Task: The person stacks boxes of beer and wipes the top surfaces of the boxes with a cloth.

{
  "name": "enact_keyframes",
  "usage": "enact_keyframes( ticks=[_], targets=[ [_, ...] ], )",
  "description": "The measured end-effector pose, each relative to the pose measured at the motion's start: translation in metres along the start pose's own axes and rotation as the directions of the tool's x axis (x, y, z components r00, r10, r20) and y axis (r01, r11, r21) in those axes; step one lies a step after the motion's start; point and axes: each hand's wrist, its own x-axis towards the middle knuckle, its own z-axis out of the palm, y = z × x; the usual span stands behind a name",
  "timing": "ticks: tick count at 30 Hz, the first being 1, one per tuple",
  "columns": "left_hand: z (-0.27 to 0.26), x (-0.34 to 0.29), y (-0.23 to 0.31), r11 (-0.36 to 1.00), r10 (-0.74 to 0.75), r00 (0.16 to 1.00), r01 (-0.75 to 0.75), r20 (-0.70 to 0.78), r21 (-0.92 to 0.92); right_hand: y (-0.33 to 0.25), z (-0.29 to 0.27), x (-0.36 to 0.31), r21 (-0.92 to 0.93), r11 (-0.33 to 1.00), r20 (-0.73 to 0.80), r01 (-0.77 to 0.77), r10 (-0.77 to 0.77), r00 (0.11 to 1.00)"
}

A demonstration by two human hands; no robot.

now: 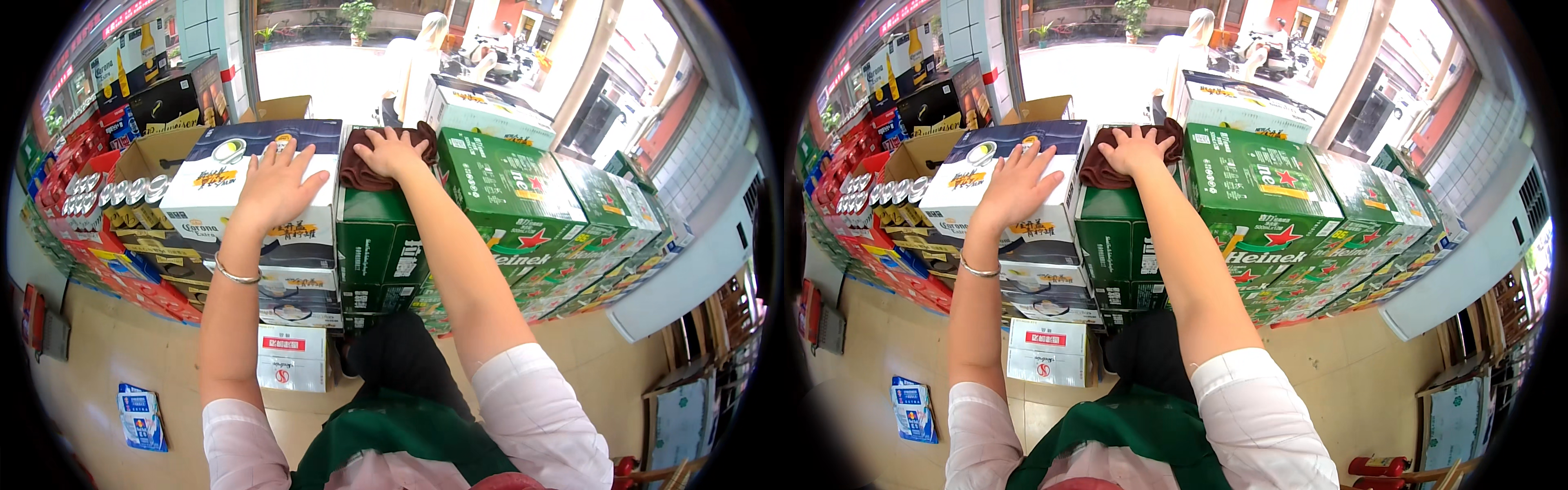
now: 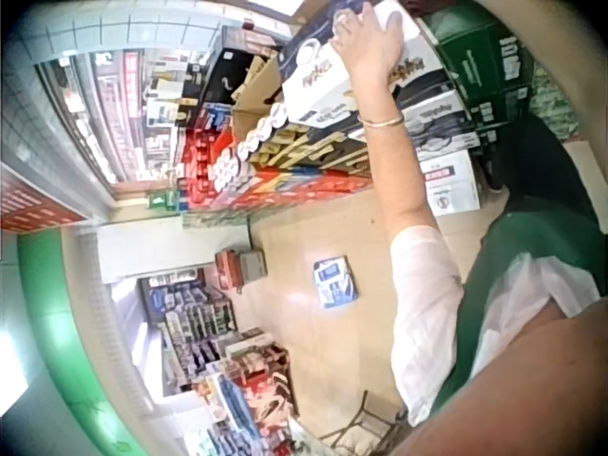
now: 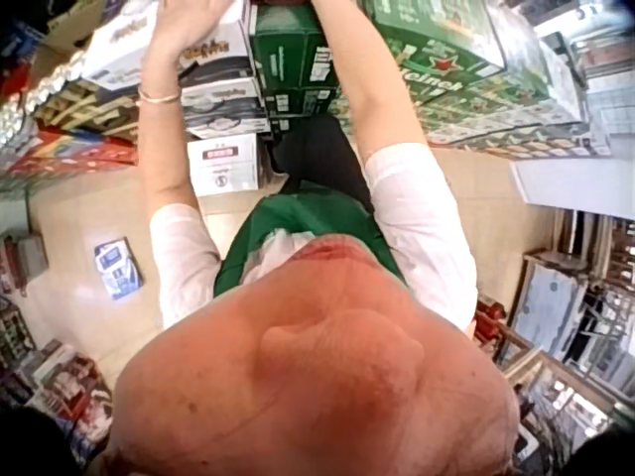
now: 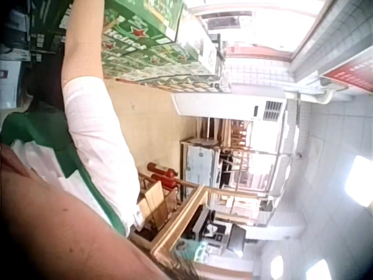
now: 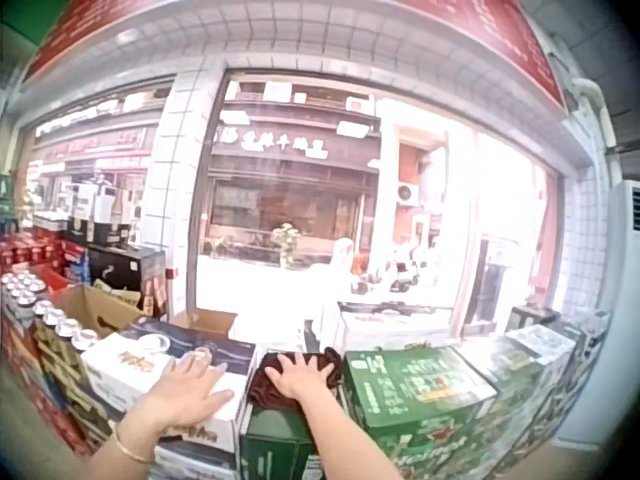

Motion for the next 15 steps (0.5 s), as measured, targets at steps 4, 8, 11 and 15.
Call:
enact_keyframes(
  ticks=[4,8,11,15],
  targets=[
    [0.006,0.001,-0.001,1.000,0.008,0.998,-0.009,-0.059,-0.012,0.011,-0.002,0.029,0.004,1.000,0.001,-0.016,0.016,1.000],
    [0.002,0.001,0.001,0.998,-0.015,0.999,0.012,-0.046,-0.060,0.013,-0.002,0.041,-0.045,0.999,0.001,-0.005,0.006,1.000],
    [0.004,0.003,-0.002,0.995,-0.024,0.998,0.018,-0.058,-0.098,0.019,0.000,0.037,-0.035,0.999,-0.003,0.028,-0.028,1.000],
    [0.004,0.006,-0.002,0.993,-0.037,0.997,0.028,-0.073,-0.119,0.020,-0.004,0.007,-0.057,0.992,0.024,0.113,-0.112,0.993]
  ],
)
